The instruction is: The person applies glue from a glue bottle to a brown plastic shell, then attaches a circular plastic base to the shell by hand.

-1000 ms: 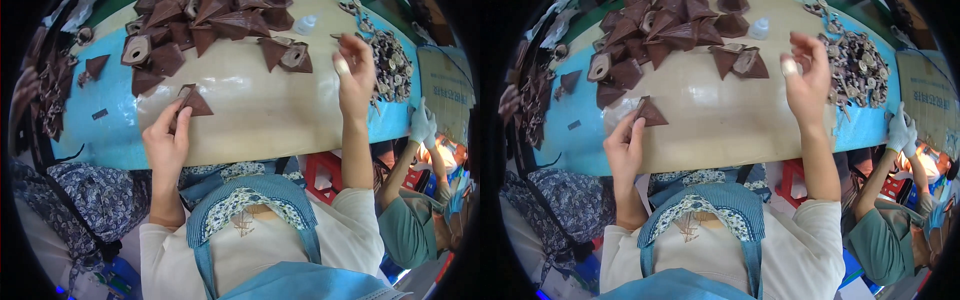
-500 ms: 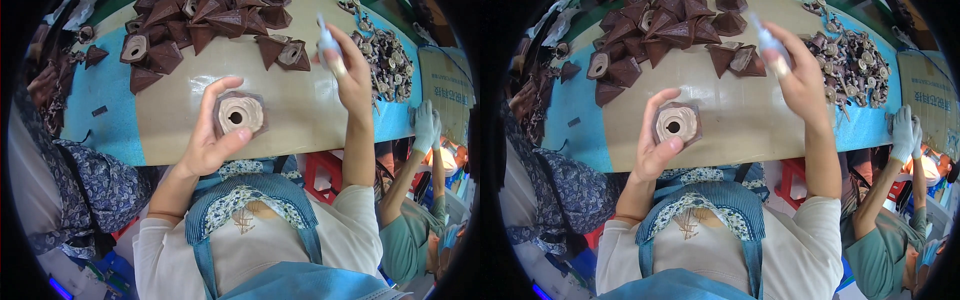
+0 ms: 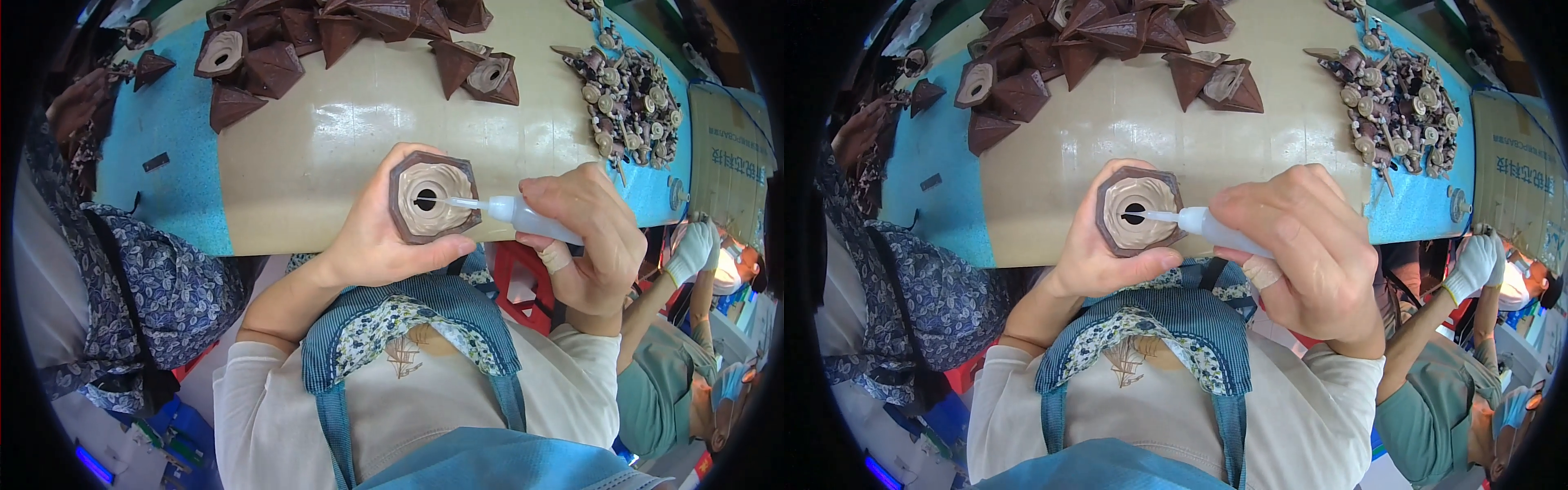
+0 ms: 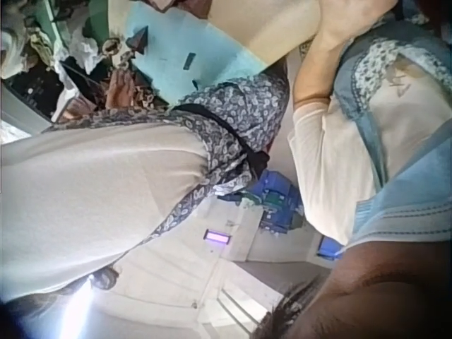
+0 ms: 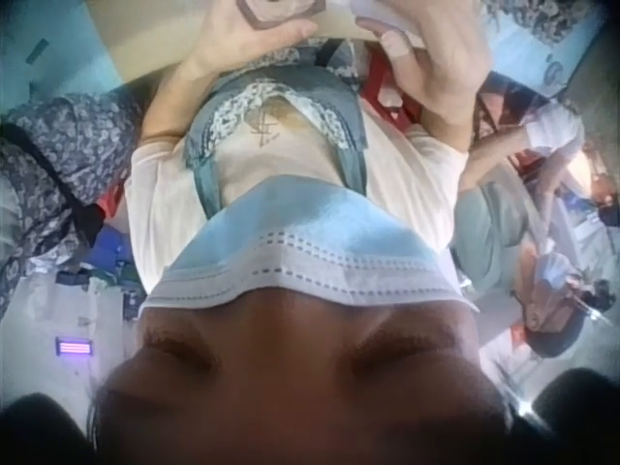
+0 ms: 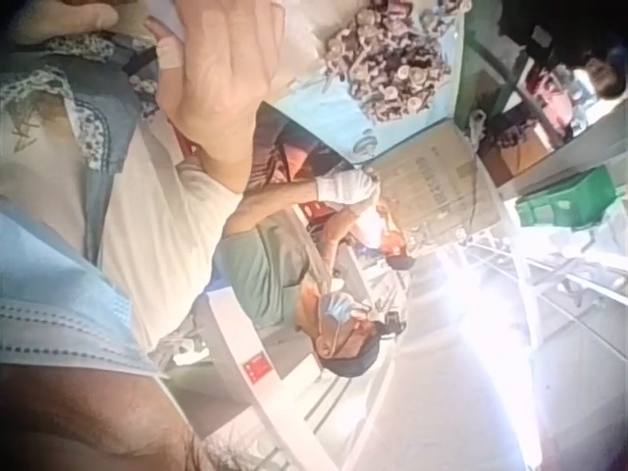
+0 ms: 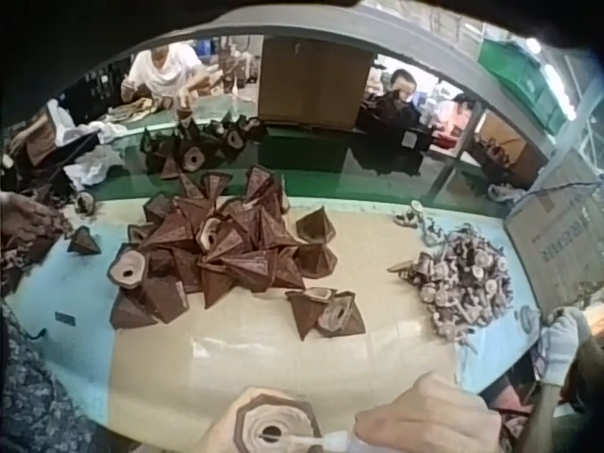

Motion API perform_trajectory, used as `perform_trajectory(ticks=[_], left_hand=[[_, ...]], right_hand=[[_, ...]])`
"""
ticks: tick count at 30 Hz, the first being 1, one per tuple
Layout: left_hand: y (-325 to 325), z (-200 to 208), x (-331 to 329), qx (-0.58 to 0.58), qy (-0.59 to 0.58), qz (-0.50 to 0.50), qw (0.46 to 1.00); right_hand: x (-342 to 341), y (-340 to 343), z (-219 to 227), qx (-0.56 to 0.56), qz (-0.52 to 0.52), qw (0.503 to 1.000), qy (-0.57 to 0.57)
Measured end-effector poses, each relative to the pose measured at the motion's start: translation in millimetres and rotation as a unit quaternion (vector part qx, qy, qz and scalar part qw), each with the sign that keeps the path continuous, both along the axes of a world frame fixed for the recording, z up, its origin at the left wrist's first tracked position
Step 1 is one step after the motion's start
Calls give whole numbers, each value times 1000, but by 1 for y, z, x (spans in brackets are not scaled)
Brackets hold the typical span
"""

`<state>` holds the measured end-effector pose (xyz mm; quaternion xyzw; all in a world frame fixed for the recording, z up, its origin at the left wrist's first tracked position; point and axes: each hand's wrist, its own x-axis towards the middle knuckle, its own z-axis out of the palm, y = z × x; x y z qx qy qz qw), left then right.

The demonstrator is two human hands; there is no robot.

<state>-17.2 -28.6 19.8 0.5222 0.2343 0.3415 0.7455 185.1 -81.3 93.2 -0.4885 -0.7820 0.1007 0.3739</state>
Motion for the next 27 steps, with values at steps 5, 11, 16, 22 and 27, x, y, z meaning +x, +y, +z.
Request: perform_trajectory(ticks=[5,11,16,22,27], left_hand=[[0,1,0,-5,1,-5,1000],[0,0,0,-1,-5,-12,1000],[2,-4,-1,-19,-7,-13,1000],[8,7,-6,22,150,5,988],[12,20,-15,246,309,38,918]], right_hand=[[-3,2,1,26,11,999,-28],[-5,3,2,34,7,998,-51],[-2,4,-1,23,5,999,-38],[26,13,-33,-154,-69,924,344],[53,78,-69,-97,-103,913,382]])
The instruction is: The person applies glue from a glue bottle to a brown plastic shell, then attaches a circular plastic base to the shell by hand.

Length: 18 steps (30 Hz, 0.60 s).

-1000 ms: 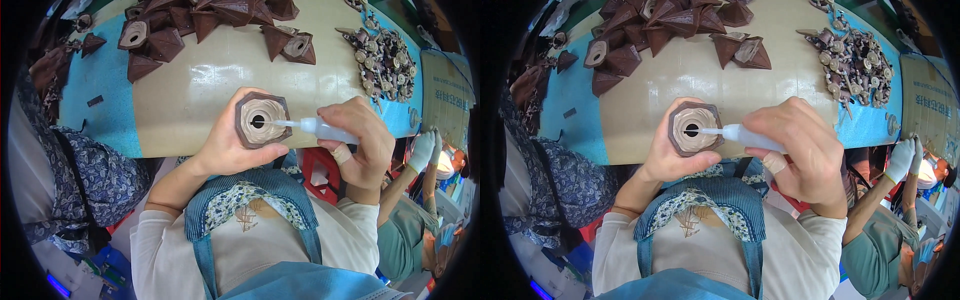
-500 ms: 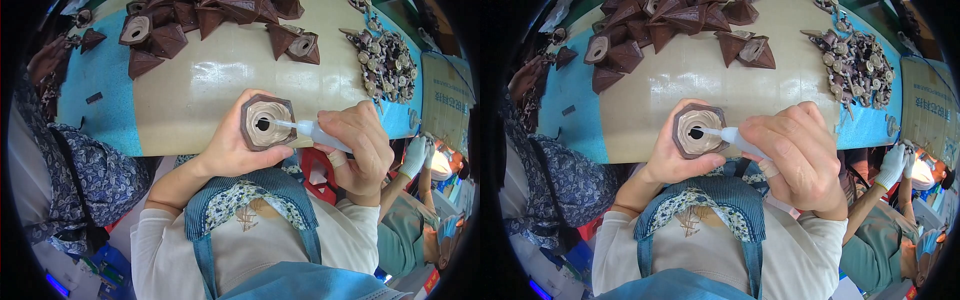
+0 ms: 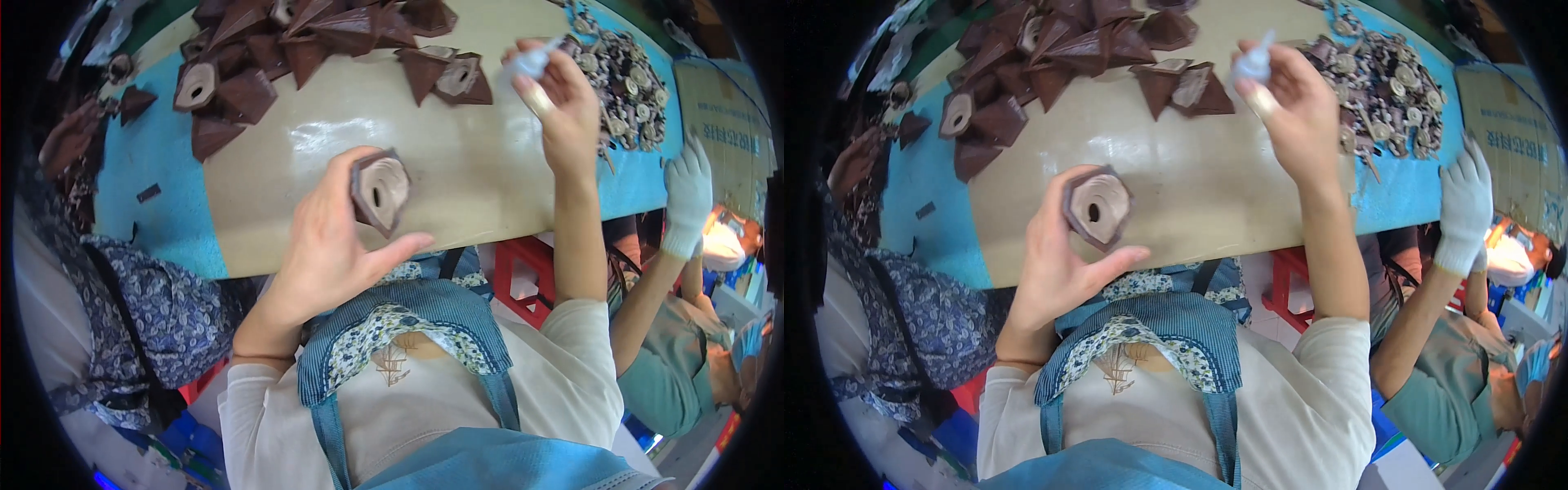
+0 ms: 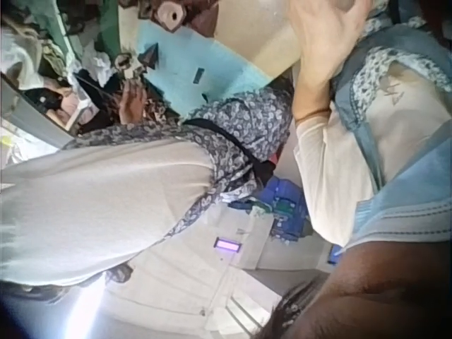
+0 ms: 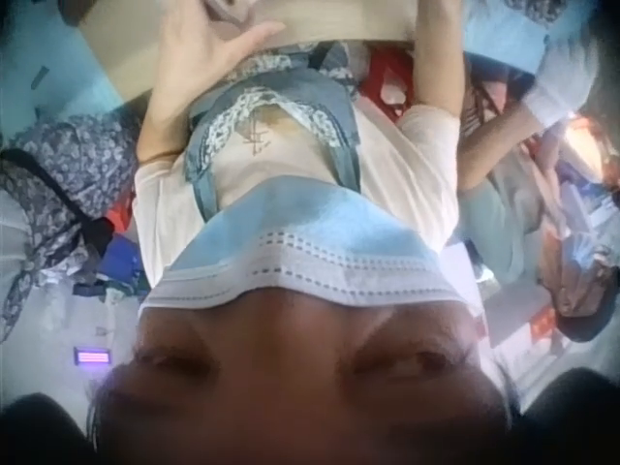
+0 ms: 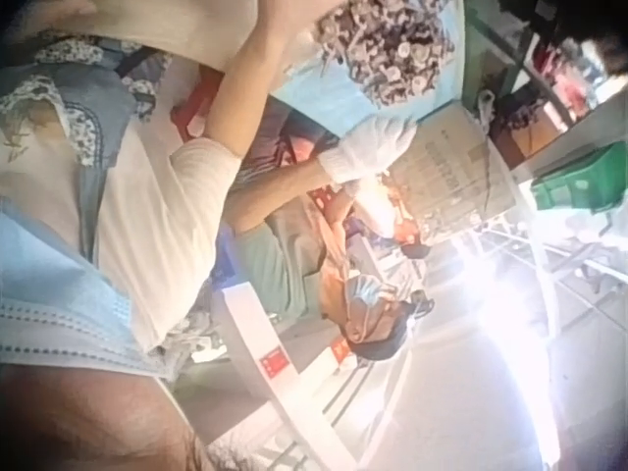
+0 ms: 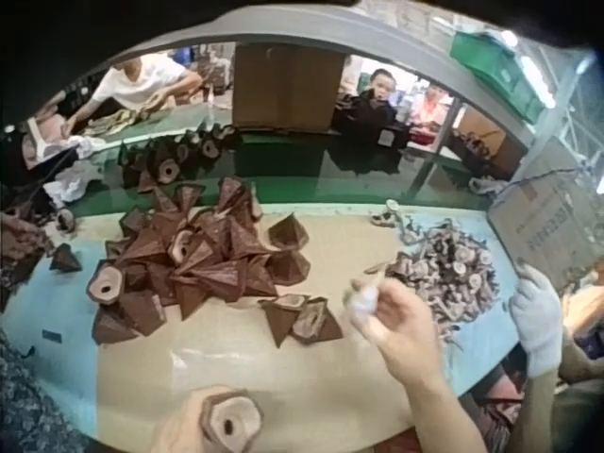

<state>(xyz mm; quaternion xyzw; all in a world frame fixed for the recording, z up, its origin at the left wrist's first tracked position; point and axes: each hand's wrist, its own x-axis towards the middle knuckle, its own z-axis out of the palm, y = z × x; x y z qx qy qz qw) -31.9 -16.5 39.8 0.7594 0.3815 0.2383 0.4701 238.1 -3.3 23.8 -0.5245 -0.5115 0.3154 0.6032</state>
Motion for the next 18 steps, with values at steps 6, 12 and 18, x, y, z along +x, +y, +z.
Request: perform_trajectory(ticks=[6,12,18], left_hand=[[6,-10,3,72,-162,-10,984],[2,-12,7,113,-191,64,973],[10,-25,25,199,-322,86,922]], right_hand=[[14,61,-30,-14,-99,966,-237],[47,46,-12,38,-235,811,-535],[88,34,-13,-163,-342,627,-681]])
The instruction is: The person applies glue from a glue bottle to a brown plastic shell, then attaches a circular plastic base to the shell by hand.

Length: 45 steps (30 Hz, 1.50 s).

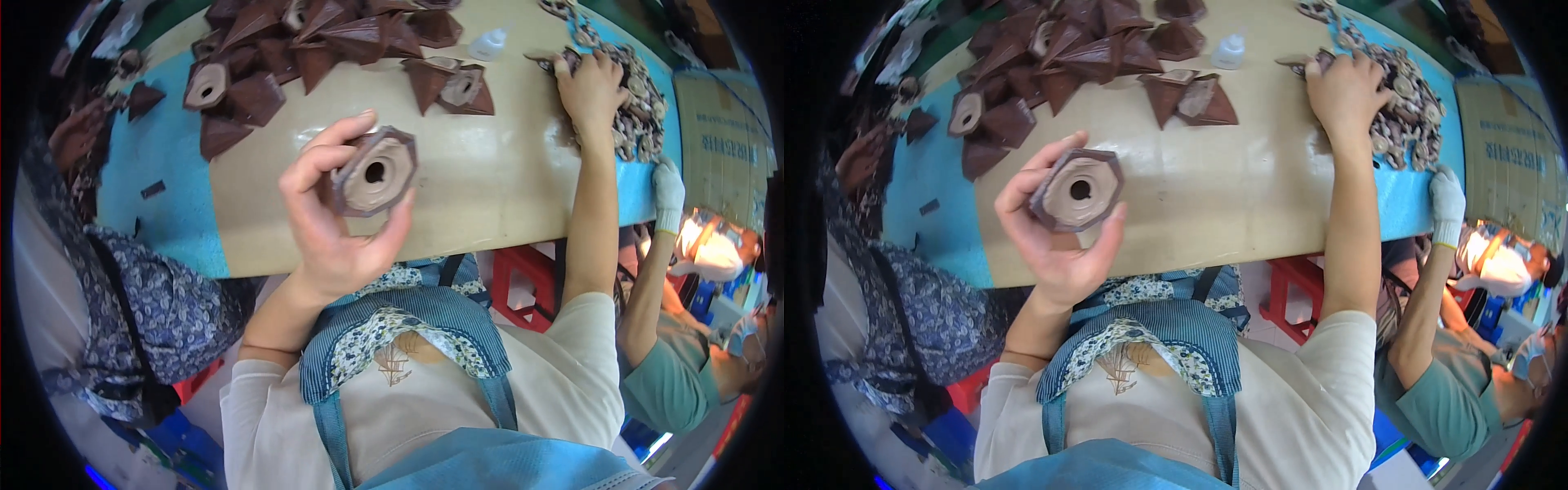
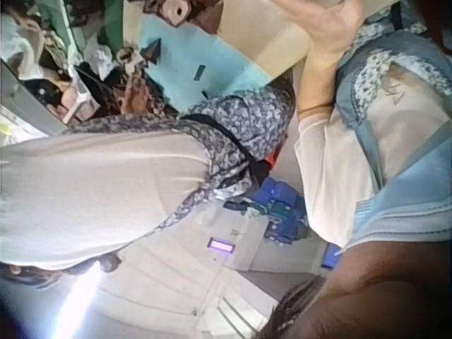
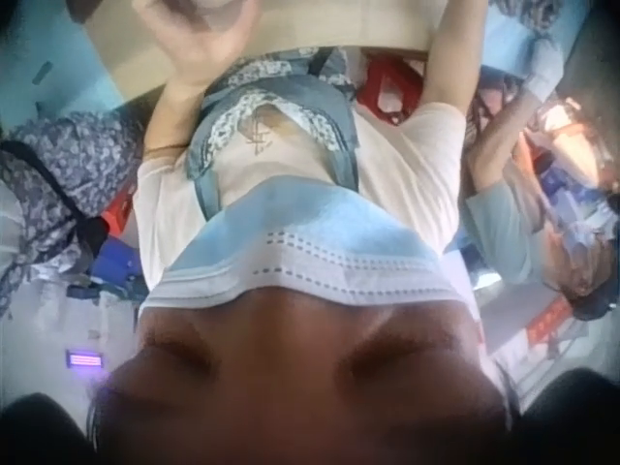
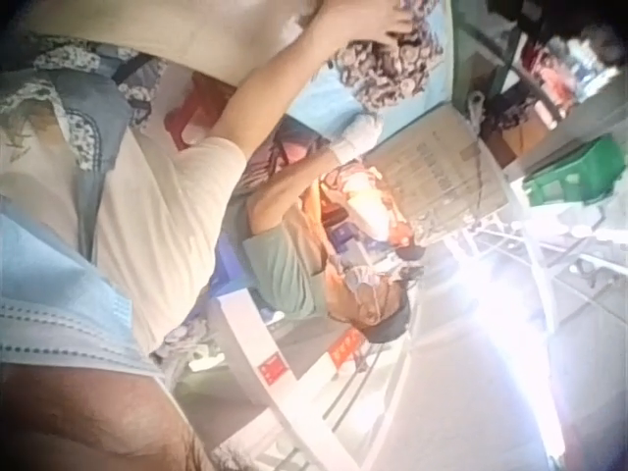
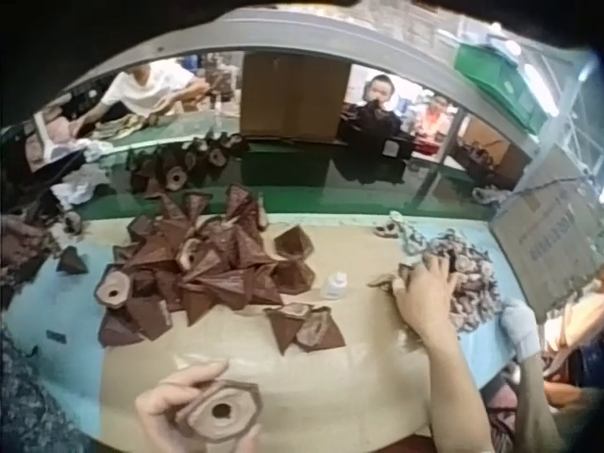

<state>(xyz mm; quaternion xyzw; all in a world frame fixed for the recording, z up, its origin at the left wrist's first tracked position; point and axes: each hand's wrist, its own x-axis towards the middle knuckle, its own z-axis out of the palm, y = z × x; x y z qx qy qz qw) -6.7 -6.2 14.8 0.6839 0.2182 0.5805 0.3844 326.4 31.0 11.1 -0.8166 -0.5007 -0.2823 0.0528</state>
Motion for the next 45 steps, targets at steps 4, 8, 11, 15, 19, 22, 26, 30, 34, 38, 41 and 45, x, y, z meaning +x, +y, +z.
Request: perform_trajectory(ticks=[4,8,11,15,19,22,26,30,34,38,41,45], left_hand=[[-2,-9,8,26,-51,27,998],[-3,-8,3,50,-6,65,997],[0,-7,4,69,-18,89,993],[4,-11,5,64,-28,105,992],[12,-13,5,66,3,130,989],[21,-16,8,88,14,146,985],[34,-20,17,131,26,186,973],[42,-30,30,126,-17,179,976],[47,-37,36,129,-29,160,978],[50,-42,32,124,-48,91,987],[32,-31,17,-177,-64,-49,981],[32,-30,3,-377,-82,-214,897]], right_hand=[[-20,-10,-6,66,147,982,101],[-49,-31,-1,166,198,929,266],[-54,-48,7,268,284,808,441],[-64,-71,23,296,311,686,588],[-69,-80,17,283,308,645,640],[-74,-82,12,269,297,635,660],[-81,-78,-3,227,309,549,742],[-80,-77,-13,188,296,487,799],[-83,-75,-19,155,297,474,814],[-93,-77,-20,148,293,503,799],[-105,-74,-10,111,327,563,751],[-122,-66,1,43,371,528,763]])
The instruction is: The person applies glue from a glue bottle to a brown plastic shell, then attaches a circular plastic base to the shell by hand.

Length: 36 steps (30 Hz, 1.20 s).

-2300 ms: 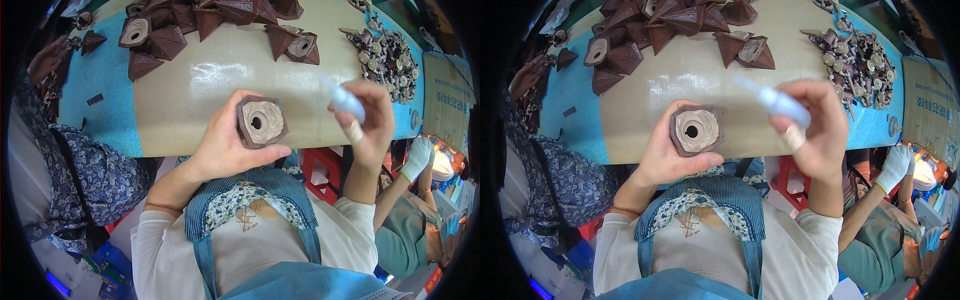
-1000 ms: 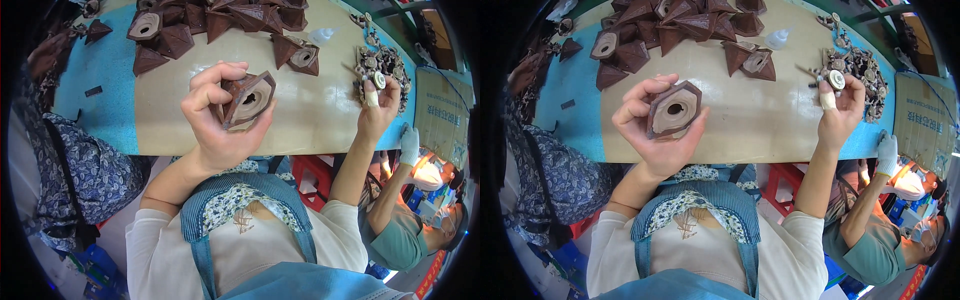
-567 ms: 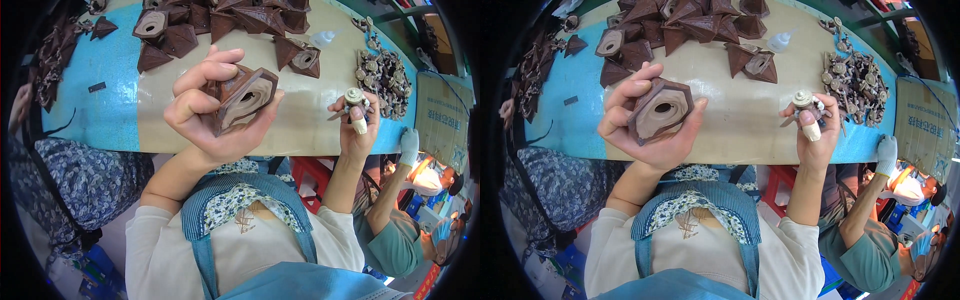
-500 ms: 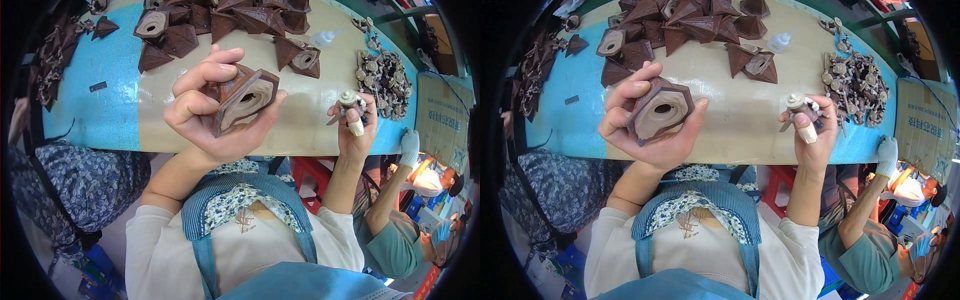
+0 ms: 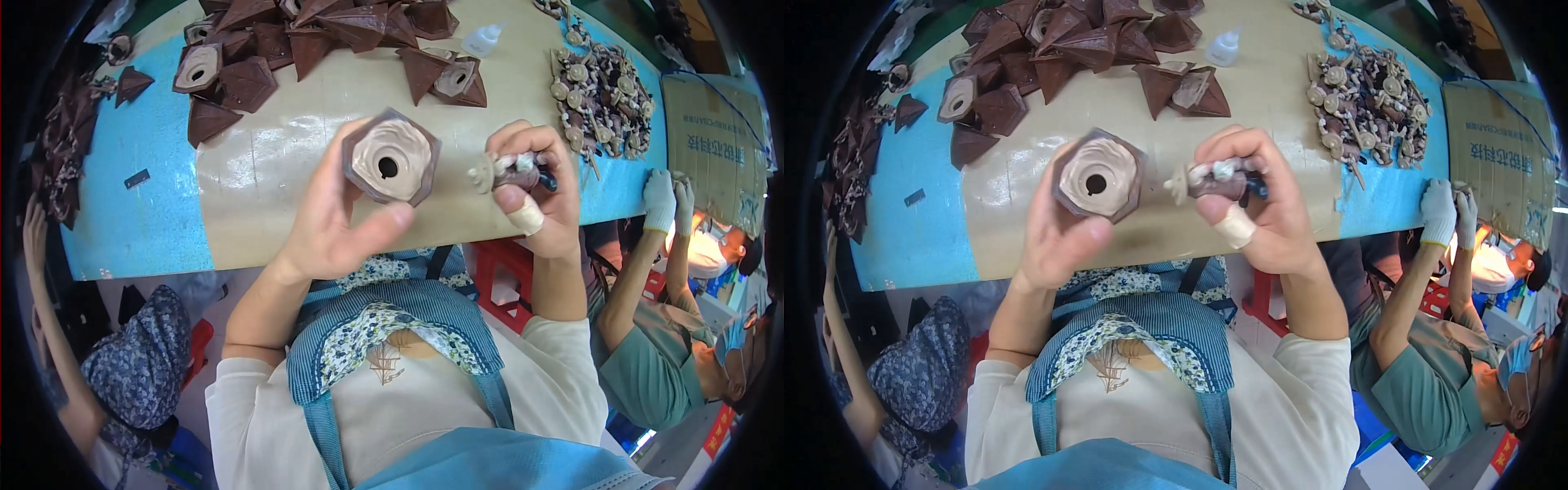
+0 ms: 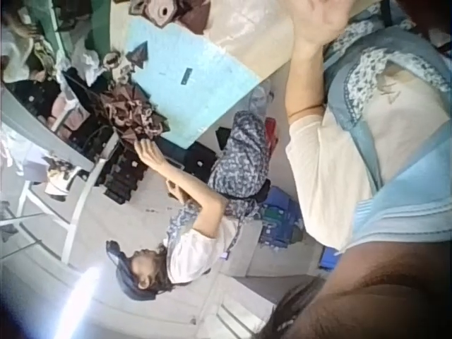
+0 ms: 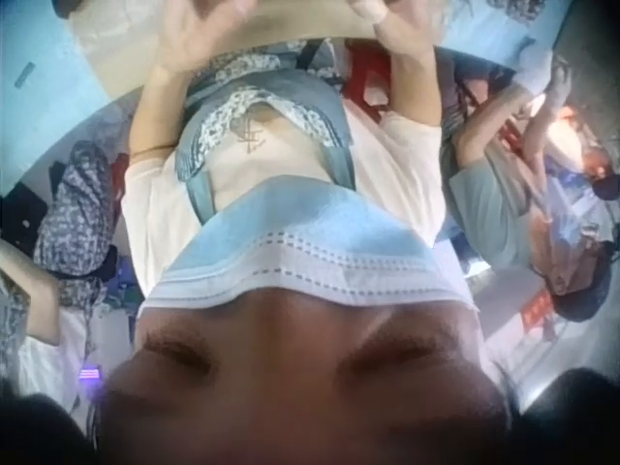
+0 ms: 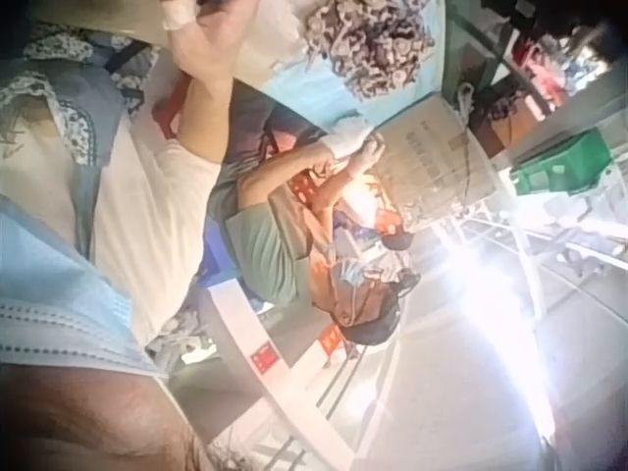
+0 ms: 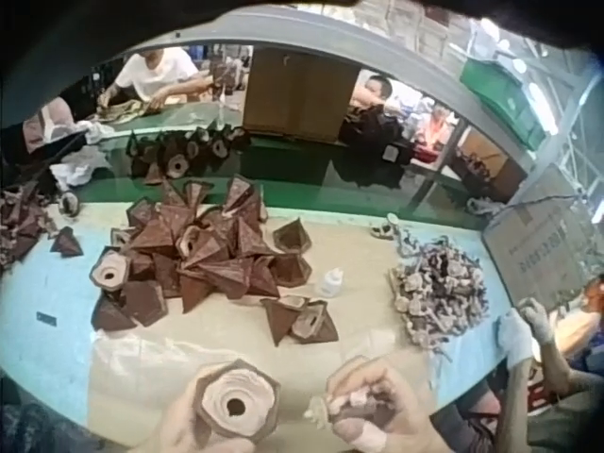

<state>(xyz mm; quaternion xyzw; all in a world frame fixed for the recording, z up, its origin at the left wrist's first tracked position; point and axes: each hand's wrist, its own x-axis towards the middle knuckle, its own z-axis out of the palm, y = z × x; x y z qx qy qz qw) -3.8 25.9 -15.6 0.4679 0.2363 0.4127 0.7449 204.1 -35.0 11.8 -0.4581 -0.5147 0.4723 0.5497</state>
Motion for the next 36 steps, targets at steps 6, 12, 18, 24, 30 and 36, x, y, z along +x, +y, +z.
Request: perform_trajectory(ticks=[6,12,18,24,30,36], left_hand=[[-2,-10,0,197,160,-50,966],[-10,-1,-4,190,184,-98,960],[-13,-5,-4,254,187,-98,944],[-21,-18,-3,258,137,-136,947],[-30,-24,2,258,93,-164,947],[-37,-33,6,160,116,-121,973]], right_hand=[[-12,7,10,99,85,962,-241],[-23,14,34,224,159,864,-422],[-33,10,41,254,214,779,-532],[-33,6,21,305,253,801,-448],[-31,-2,7,298,257,842,-368],[-21,0,2,257,244,862,-363]])
